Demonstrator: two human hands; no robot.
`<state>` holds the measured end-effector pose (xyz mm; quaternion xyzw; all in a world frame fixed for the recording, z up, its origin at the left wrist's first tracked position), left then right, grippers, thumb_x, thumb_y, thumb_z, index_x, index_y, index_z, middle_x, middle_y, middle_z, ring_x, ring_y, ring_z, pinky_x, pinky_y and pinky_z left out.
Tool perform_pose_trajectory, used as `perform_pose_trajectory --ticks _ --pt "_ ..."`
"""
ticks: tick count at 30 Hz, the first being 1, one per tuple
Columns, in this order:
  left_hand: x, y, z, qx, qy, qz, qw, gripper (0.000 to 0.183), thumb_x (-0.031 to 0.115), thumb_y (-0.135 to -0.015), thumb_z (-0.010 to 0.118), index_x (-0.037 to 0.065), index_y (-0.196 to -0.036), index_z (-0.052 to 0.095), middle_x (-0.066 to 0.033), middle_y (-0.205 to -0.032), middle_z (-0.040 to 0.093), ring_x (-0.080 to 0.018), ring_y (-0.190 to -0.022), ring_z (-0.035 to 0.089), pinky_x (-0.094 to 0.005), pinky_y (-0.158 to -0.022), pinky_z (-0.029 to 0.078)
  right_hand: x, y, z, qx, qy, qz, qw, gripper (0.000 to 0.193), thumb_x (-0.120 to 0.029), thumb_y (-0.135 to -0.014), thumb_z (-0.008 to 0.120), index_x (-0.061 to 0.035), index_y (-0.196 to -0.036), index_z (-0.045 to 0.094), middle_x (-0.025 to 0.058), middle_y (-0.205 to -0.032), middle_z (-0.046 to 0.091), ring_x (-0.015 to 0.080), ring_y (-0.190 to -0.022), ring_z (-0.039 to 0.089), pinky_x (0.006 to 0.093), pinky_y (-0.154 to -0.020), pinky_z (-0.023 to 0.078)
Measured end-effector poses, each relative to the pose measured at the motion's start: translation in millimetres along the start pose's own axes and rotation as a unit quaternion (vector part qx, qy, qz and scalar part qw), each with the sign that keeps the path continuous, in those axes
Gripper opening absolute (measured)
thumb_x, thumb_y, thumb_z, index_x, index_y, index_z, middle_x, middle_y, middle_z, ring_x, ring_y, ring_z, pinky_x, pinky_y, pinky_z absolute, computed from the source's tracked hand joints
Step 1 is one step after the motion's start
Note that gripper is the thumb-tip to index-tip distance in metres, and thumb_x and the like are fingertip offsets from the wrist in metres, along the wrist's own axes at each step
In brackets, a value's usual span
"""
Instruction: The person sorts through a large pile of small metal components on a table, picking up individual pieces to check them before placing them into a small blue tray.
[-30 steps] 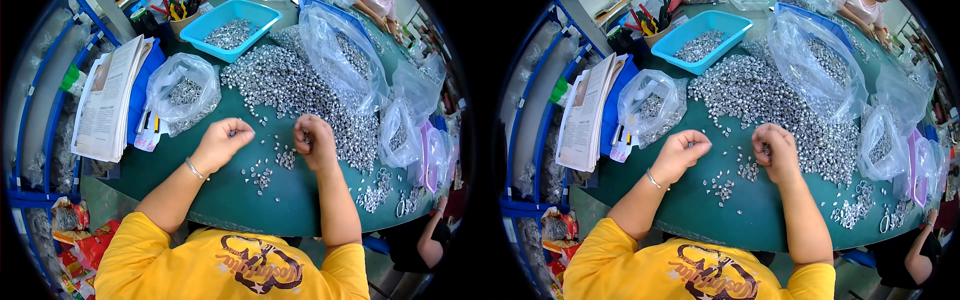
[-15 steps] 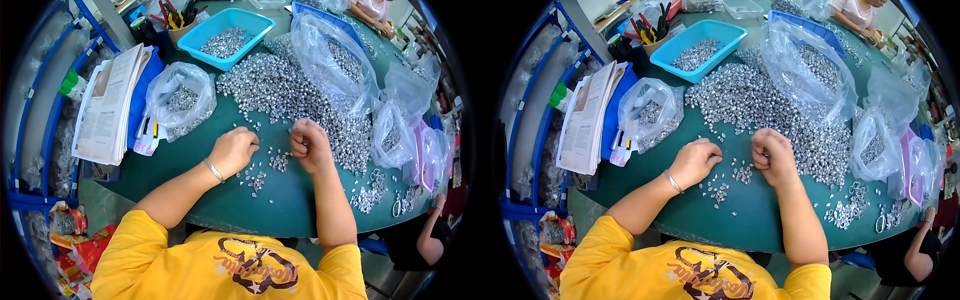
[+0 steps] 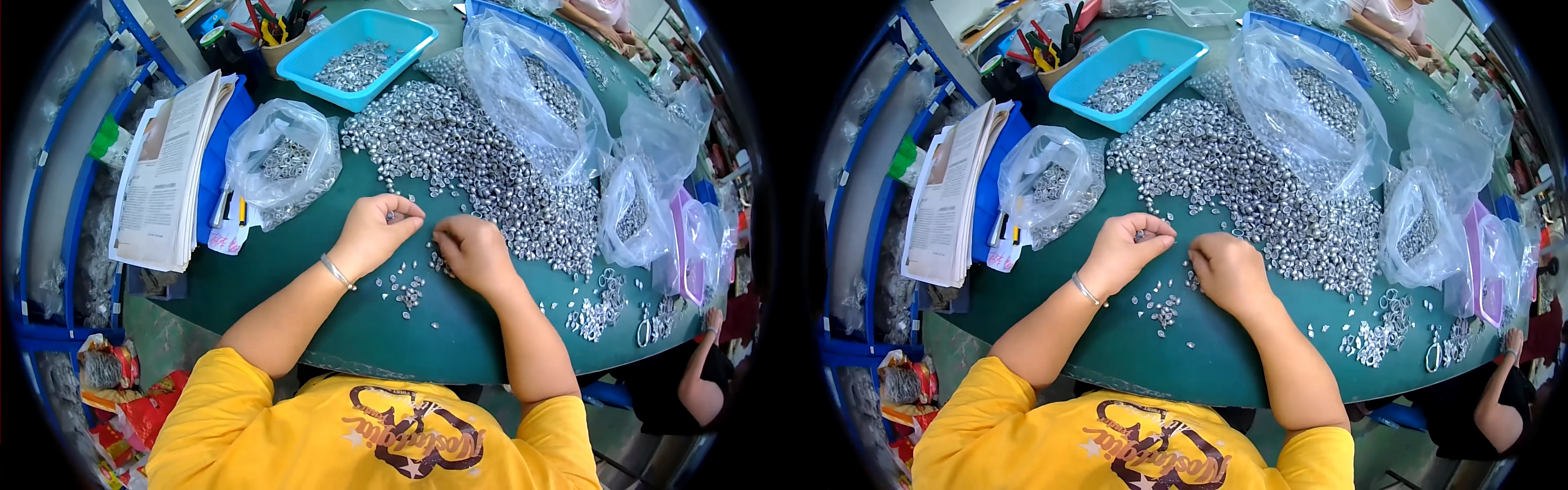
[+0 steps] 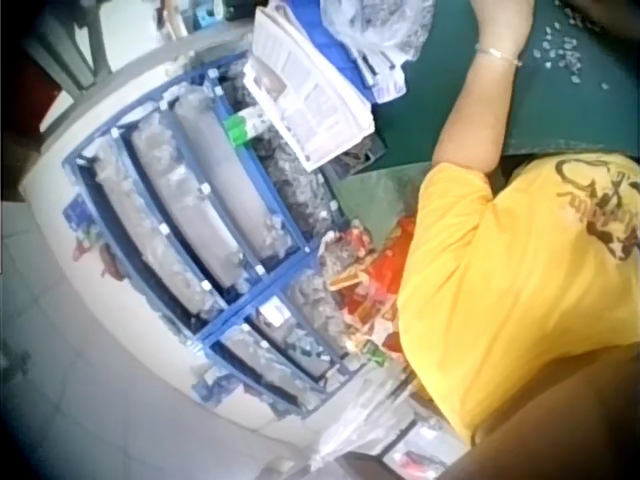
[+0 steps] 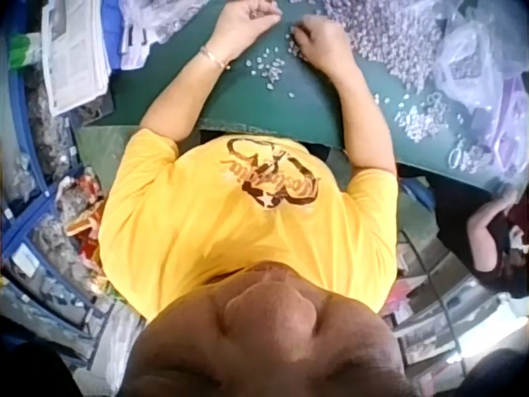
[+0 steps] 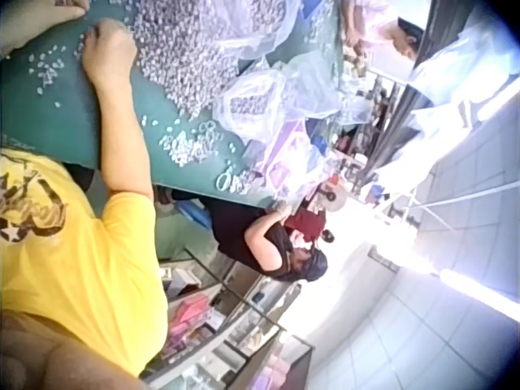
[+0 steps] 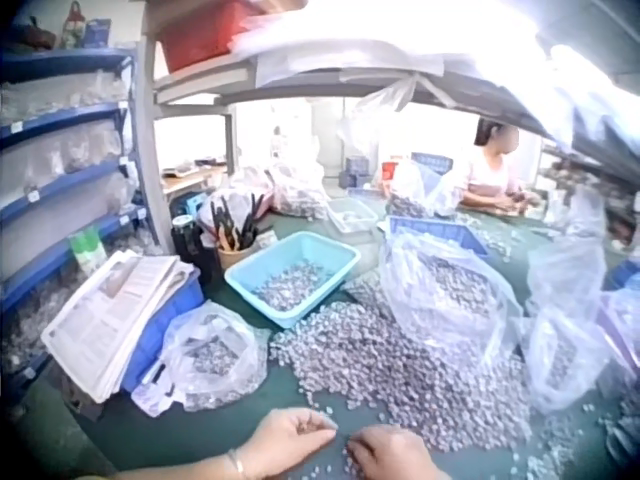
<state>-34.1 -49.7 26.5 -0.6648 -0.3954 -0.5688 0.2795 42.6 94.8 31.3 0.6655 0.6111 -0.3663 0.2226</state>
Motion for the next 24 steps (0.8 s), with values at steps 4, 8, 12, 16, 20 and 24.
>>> perform_pose_trajectory --ticks 4,8,12,16,20,24 --pt "7 9 5 -0.019 -0.196 0.135 0.971 0.011 0.007 -0.07 0.067 0.007 -0.081 0.066 -0.0036 -0.063 0.051 -0.0127 -0.056 0.052 -0.0257 -0.054 0.042 17 -6 -17 0.015 -0.192 0.139 0.971 0.011 -0.009 -0.077 0.062 0.0008 -0.081 0.063 -0.0004 -0.066 0.059 0.0042 -0.058 0.048 0.0203 -0.051 0.04" --pt "3 13 17 -0.044 -0.315 0.214 0.923 0.011 0.015 -0.07 0.067 0.008 -0.078 0.065 -0.0081 -0.07 0.054 -0.0271 -0.065 0.055 -0.0343 -0.058 0.045 12 -1 -12 0.006 -0.095 0.044 0.994 0.009 -0.008 -0.076 0.062 0.0002 -0.08 0.064 0.0067 -0.067 0.061 0.0122 -0.058 0.056 0.0261 -0.053 0.044" --pt "0 12 14 -0.026 -0.298 0.2 0.933 0.007 0.011 -0.072 0.066 0.007 -0.078 0.065 -0.007 -0.068 0.054 -0.0226 -0.063 0.056 -0.0309 -0.058 0.045 -4 1 -3 -0.049 0.048 -0.061 0.996 0.01 -0.01 -0.071 0.064 -0.0067 -0.08 0.066 0.0103 -0.073 0.061 0.0288 -0.066 0.059 0.036 -0.06 0.047" --pt "-3 7 7 -0.014 -0.077 0.071 0.994 0.008 0.006 -0.073 0.064 0.003 -0.08 0.063 -0.0031 -0.066 0.053 -0.0157 -0.059 0.052 -0.0273 -0.051 0.042 -3 3 -2 -0.055 0.122 -0.081 0.988 0.01 -0.011 -0.073 0.062 -0.007 -0.081 0.064 0.0081 -0.071 0.06 0.0264 -0.065 0.059 0.0346 -0.06 0.047" --pt "-4 6 -9 -0.083 0.401 -0.167 0.897 0.011 0.005 -0.076 0.06 0.002 -0.087 0.057 -0.0007 -0.066 0.051 -0.0082 -0.055 0.043 -0.0187 -0.041 0.031 10 -1 -6 -0.047 -0.23 0.06 0.97 0.009 -0.011 -0.076 0.057 -0.0022 -0.077 0.06 0.0034 -0.062 0.054 0.0158 -0.052 0.052 0.0274 -0.046 0.041" --pt "-7 3 -13 -0.071 0.365 -0.175 0.912 0.01 0.005 -0.076 0.06 0.002 -0.085 0.057 0.0 -0.065 0.049 -0.0059 -0.051 0.041 -0.0168 -0.041 0.03 24 -4 -36 -0.05 -0.59 0.179 0.786 0.008 -0.006 -0.077 0.056 0.0012 -0.077 0.059 0.0005 -0.058 0.05 0.0057 -0.046 0.04 0.0198 -0.04 0.029"
Point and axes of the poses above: each hand's wrist, its own y-axis away from the middle knuckle, its own z-axis out of the palm, x = y × z, the point moved 3 cm from there along -y, towards the middle knuckle
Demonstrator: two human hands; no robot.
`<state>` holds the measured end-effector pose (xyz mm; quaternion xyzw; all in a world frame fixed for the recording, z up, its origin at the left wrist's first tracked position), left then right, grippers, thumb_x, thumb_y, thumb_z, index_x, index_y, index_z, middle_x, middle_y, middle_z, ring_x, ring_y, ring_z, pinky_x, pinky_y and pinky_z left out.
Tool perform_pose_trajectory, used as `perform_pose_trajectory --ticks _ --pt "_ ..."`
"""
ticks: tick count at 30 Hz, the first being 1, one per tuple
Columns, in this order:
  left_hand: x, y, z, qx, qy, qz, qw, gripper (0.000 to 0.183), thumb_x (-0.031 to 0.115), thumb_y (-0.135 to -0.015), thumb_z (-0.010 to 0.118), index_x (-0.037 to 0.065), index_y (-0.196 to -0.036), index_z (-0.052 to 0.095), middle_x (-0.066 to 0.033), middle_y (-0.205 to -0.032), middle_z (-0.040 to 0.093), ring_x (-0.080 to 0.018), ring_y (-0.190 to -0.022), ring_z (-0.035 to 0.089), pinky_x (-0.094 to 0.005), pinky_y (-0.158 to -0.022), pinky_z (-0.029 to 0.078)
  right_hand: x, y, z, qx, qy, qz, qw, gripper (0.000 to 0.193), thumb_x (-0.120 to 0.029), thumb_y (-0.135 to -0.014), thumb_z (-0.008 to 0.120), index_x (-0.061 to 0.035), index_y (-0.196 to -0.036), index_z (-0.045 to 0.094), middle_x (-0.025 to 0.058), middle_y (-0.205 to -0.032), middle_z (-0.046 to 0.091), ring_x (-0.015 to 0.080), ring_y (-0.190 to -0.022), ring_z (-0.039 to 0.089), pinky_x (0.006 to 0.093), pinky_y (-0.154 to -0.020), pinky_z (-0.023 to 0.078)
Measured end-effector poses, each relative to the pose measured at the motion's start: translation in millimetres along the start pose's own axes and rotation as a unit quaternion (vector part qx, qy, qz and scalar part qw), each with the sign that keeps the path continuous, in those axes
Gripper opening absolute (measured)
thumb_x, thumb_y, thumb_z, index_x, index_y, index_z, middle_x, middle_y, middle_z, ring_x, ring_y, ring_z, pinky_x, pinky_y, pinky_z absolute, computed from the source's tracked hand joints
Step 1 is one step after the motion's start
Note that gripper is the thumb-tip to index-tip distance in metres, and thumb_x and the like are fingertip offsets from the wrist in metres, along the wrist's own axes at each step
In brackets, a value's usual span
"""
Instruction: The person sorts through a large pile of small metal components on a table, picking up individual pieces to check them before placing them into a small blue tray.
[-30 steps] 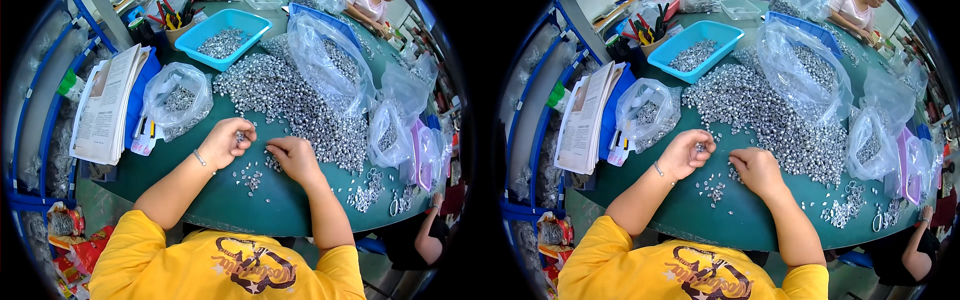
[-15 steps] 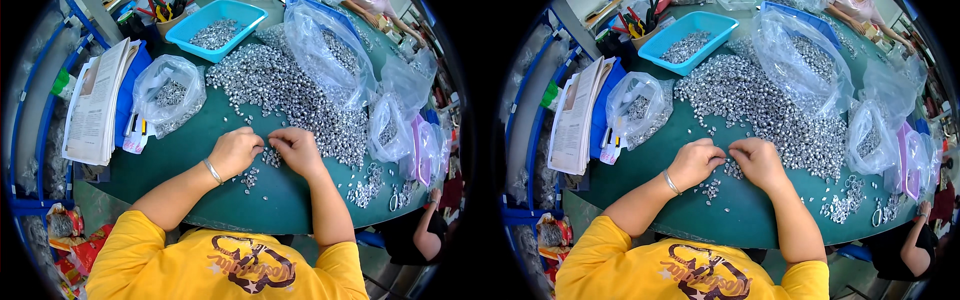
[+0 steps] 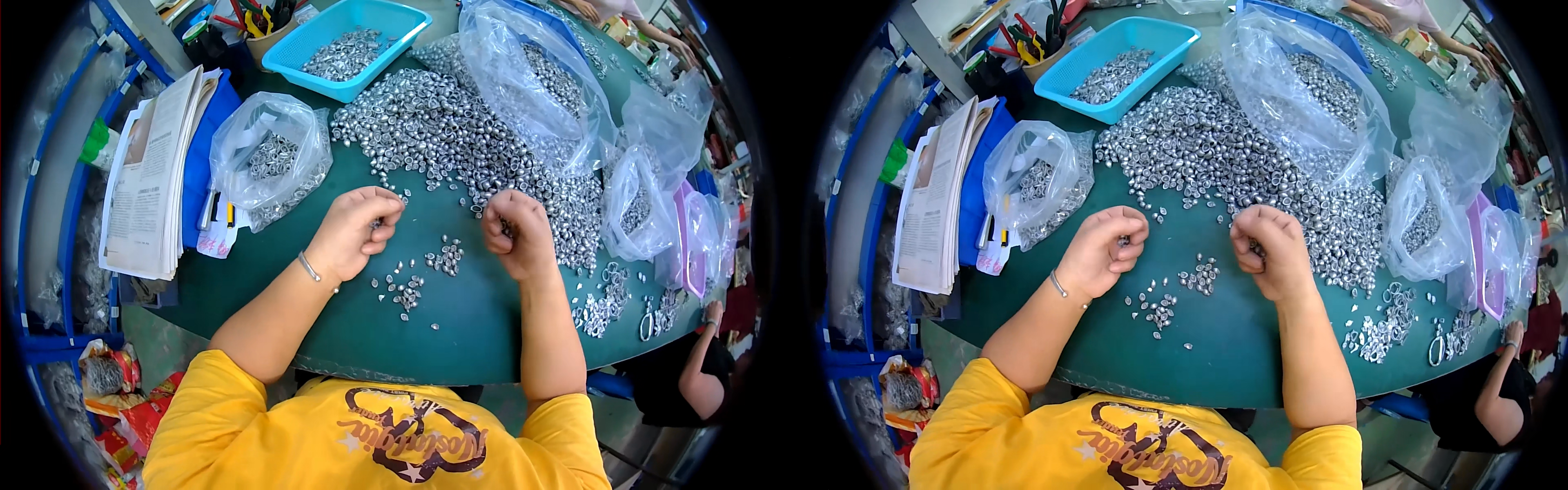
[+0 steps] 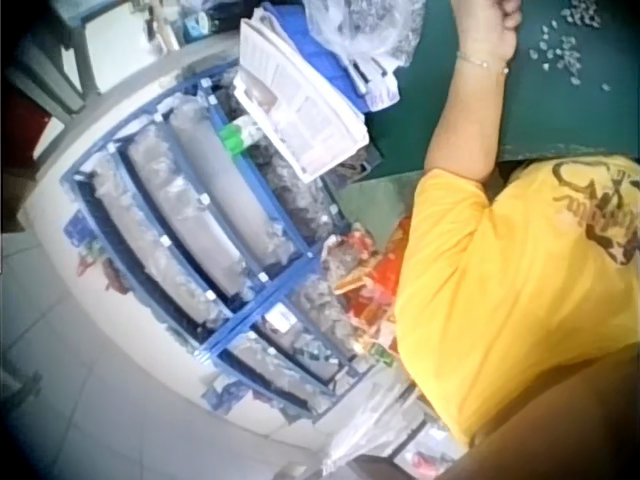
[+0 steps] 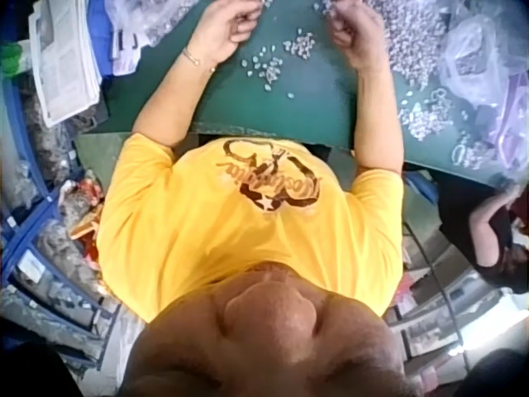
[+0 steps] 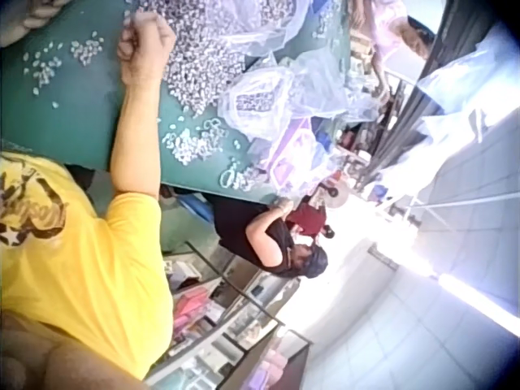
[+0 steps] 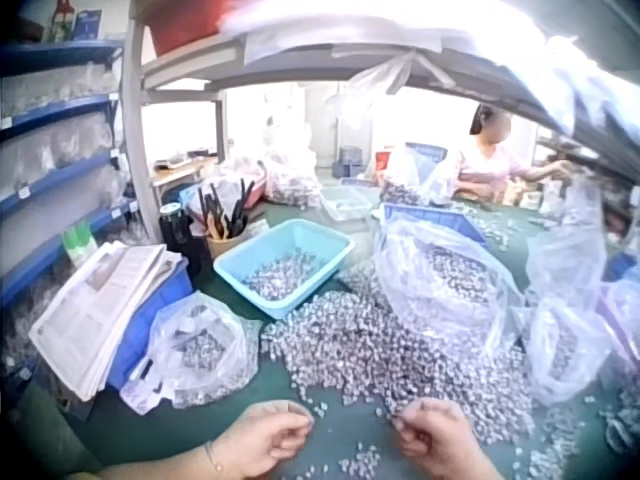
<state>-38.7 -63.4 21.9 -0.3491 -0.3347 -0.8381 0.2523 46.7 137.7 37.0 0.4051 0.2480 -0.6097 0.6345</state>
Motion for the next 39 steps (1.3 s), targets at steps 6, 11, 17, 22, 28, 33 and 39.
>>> perform_pose_trajectory --ticks 6,11,17,22,28,33,39 --pt "-2 10 24 0.001 -0.51 0.291 0.809 0.008 0.004 -0.071 0.067 0.005 -0.079 0.066 -0.0019 -0.059 0.045 -0.0099 -0.05 0.045 -0.024 -0.049 0.038 13 9 20 0.004 0.617 -0.203 0.76 0.011 -0.009 -0.076 0.061 -0.008 -0.085 0.067 0.0111 -0.074 0.063 0.0236 -0.063 0.06 0.0319 -0.057 0.048" --pt "-18 9 31 -0.056 -0.629 0.338 0.698 0.009 0.01 -0.069 0.067 0.009 -0.078 0.066 -0.0079 -0.066 0.053 -0.0229 -0.062 0.054 -0.0308 -0.058 0.045 20 11 24 -0.002 0.719 -0.232 0.655 0.009 -0.013 -0.075 0.06 -0.0113 -0.083 0.064 0.0084 -0.069 0.06 0.0289 -0.063 0.058 0.0371 -0.054 0.047" --pt "-17 6 28 -0.033 -0.537 0.23 0.811 0.007 0.008 -0.072 0.065 0.005 -0.079 0.063 -0.0011 -0.066 0.051 -0.0147 -0.058 0.052 -0.0252 -0.054 0.042 17 5 12 0.052 0.425 -0.115 0.897 0.007 -0.008 -0.079 0.053 -0.0023 -0.075 0.055 0.0041 -0.06 0.053 0.0176 -0.048 0.051 0.0299 -0.043 0.04" --pt "-10 2 13 -0.074 0.066 -0.017 0.995 0.009 0.007 -0.079 0.046 0.002 -0.082 0.052 -0.0061 -0.072 0.049 -0.007 -0.053 0.042 -0.0174 -0.039 0.031 -8 12 -11 0.059 0.134 0.003 0.989 0.011 -0.007 -0.076 0.052 0.0014 -0.072 0.06 0.0064 -0.059 0.055 0.0069 -0.045 0.04 0.0194 -0.039 0.029" --pt "-8 1 16 -0.012 -0.222 0.127 0.967 0.008 0.004 -0.076 0.058 0.001 -0.082 0.06 0.0023 -0.061 0.046 -0.0067 -0.053 0.043 -0.0181 -0.048 0.036 12 11 4 0.016 0.64 -0.174 0.748 0.011 -0.008 -0.075 0.061 -0.0038 -0.084 0.066 0.0126 -0.072 0.063 0.0212 -0.066 0.062 0.029 -0.06 0.047" --pt "-8 10 33 0.008 -0.514 0.237 0.824 0.009 0.002 -0.071 0.065 0.003 -0.08 0.065 0.0036 -0.054 0.041 -0.0063 -0.054 0.042 -0.0216 -0.052 0.036 6 10 6 0.046 0.496 -0.06 0.865 0.012 -0.011 -0.078 0.061 -0.0009 -0.082 0.065 0.0062 -0.069 0.062 0.0135 -0.064 0.058 0.0269 -0.06 0.046" --pt "-19 1 50 -0.051 -0.651 0.336 0.678 0.008 0.008 -0.071 0.064 0.007 -0.079 0.066 -0.0079 -0.065 0.051 -0.0242 -0.062 0.054 -0.0328 -0.056 0.044 -8 13 -14 -0.039 0.104 0.009 0.994 0.017 -0.008 -0.075 0.058 0.0025 -0.087 0.063 0.0042 -0.064 0.059 0.0087 -0.051 0.049 0.021 -0.046 0.037"
Point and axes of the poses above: each hand's wrist, its own y-axis away from the middle knuckle, its own z-axis out of the palm, x = y × z, the point moved 3 cm from there along -y, towards the middle knuckle
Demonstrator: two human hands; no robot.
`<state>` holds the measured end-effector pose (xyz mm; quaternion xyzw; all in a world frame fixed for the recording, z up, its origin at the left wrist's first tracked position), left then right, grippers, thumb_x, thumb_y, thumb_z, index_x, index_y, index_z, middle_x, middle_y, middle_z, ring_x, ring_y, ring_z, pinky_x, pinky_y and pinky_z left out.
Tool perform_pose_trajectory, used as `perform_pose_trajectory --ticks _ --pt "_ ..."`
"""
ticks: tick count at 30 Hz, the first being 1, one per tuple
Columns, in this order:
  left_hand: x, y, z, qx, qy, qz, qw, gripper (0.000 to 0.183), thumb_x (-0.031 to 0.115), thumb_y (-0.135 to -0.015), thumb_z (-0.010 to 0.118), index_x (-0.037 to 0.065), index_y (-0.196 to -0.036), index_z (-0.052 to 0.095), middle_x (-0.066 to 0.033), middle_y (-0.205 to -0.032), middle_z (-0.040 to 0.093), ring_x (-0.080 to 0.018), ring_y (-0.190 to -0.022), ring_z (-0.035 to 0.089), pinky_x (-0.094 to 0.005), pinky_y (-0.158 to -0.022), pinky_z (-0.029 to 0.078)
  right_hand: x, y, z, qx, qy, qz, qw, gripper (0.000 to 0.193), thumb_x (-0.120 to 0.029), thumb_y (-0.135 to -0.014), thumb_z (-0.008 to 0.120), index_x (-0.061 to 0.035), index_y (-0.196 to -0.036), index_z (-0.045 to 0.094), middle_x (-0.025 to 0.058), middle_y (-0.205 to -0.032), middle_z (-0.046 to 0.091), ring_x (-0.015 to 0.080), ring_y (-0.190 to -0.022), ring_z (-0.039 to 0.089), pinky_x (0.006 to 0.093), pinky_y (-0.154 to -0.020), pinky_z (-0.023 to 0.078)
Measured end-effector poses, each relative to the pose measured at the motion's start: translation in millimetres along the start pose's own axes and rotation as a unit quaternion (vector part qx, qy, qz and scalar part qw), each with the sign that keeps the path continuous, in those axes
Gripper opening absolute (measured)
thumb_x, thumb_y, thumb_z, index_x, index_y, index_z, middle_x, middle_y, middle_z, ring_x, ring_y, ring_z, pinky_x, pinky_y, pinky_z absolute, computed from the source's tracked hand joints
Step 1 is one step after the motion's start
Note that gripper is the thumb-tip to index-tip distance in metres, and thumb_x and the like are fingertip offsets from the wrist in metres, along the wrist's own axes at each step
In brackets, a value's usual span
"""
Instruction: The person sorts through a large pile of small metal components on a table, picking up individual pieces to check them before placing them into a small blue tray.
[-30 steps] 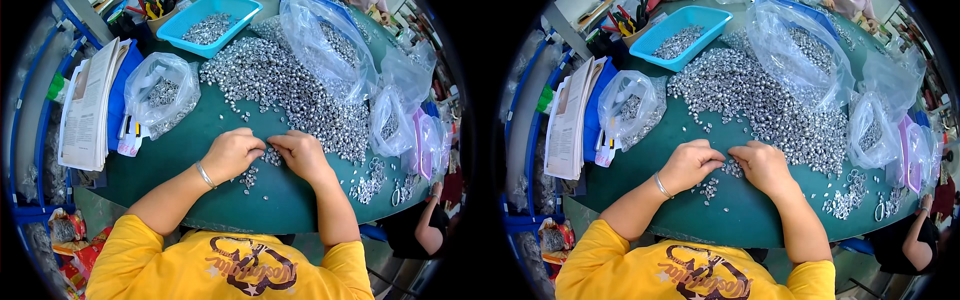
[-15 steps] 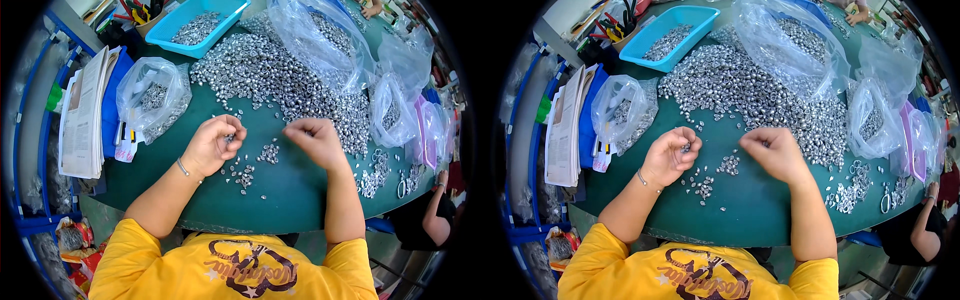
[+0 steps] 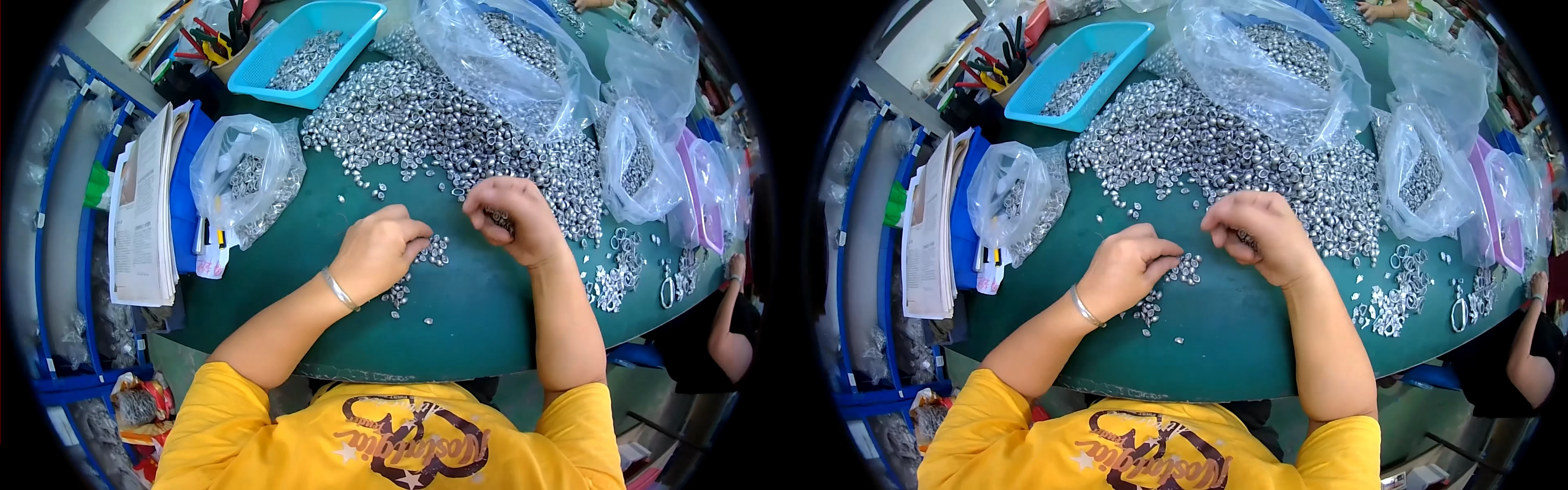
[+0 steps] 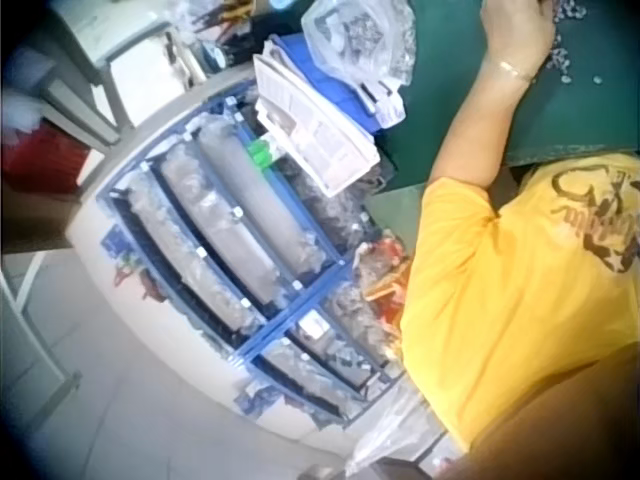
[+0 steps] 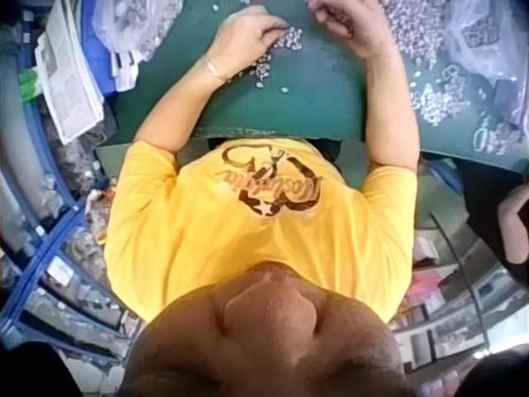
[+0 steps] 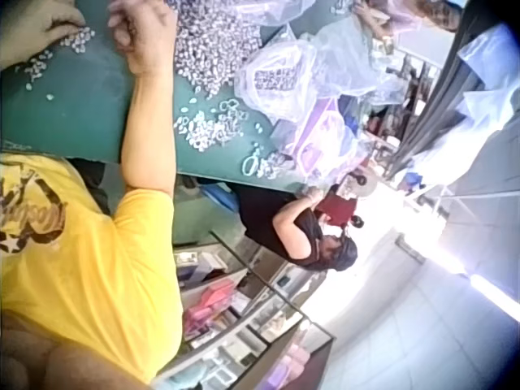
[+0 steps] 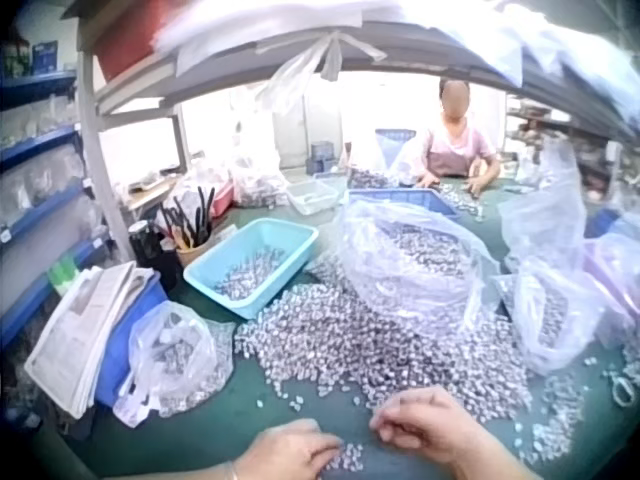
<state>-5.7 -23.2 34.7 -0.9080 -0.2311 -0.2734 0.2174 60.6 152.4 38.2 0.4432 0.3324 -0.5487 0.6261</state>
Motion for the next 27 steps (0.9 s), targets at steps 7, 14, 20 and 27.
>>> perform_pose_trajectory --ticks 7,14,20,27 --pt "2 4 2 0.037 0.012 0.002 0.999 0.008 0.002 -0.069 0.065 0.005 -0.076 0.064 -0.0069 -0.063 0.049 -0.0214 -0.058 0.051 -0.0297 -0.053 0.042 10 4 22 0.022 0.596 -0.116 0.794 0.013 -0.01 -0.07 0.063 -0.005 -0.081 0.067 0.0125 -0.076 0.064 0.0282 -0.071 0.062 0.036 -0.066 0.049" --pt "4 6 -6 0.063 0.105 -0.024 0.992 0.011 -0.003 -0.068 0.066 0.003 -0.077 0.064 -0.0013 -0.058 0.042 -0.0103 -0.051 0.04 -0.0231 -0.048 0.035 5 2 23 0.034 0.525 -0.066 0.848 0.012 -0.009 -0.07 0.062 -0.0042 -0.08 0.066 0.0128 -0.074 0.063 0.0296 -0.069 0.061 0.0375 -0.066 0.049" --pt "-10 6 -7 0.055 0.403 -0.213 0.889 0.017 -0.005 -0.07 0.064 0.001 -0.085 0.061 0.0036 -0.061 0.042 -0.0035 -0.054 0.038 -0.0183 -0.047 0.031 7 0 16 0.031 0.562 -0.149 0.813 0.013 -0.01 -0.07 0.063 -0.0062 -0.082 0.066 0.0115 -0.075 0.063 0.0284 -0.07 0.061 0.0363 -0.065 0.049" --pt "-34 7 -11 0.003 0.719 -0.252 0.648 0.015 0.013 -0.076 0.05 0.003 -0.087 0.053 -0.0092 -0.082 0.049 -0.0126 -0.061 0.044 -0.0197 -0.043 0.033 16 2 22 0.0 0.626 -0.15 0.765 0.014 -0.013 -0.07 0.065 -0.0094 -0.084 0.066 0.009 -0.076 0.063 0.0267 -0.073 0.061 0.0359 -0.065 0.049"
Point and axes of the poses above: each hand's wrist, its own y-axis away from the middle knuckle, its own z-axis out of the palm, x = y × z, the point moved 3 cm from there along -y, towards the middle knuckle
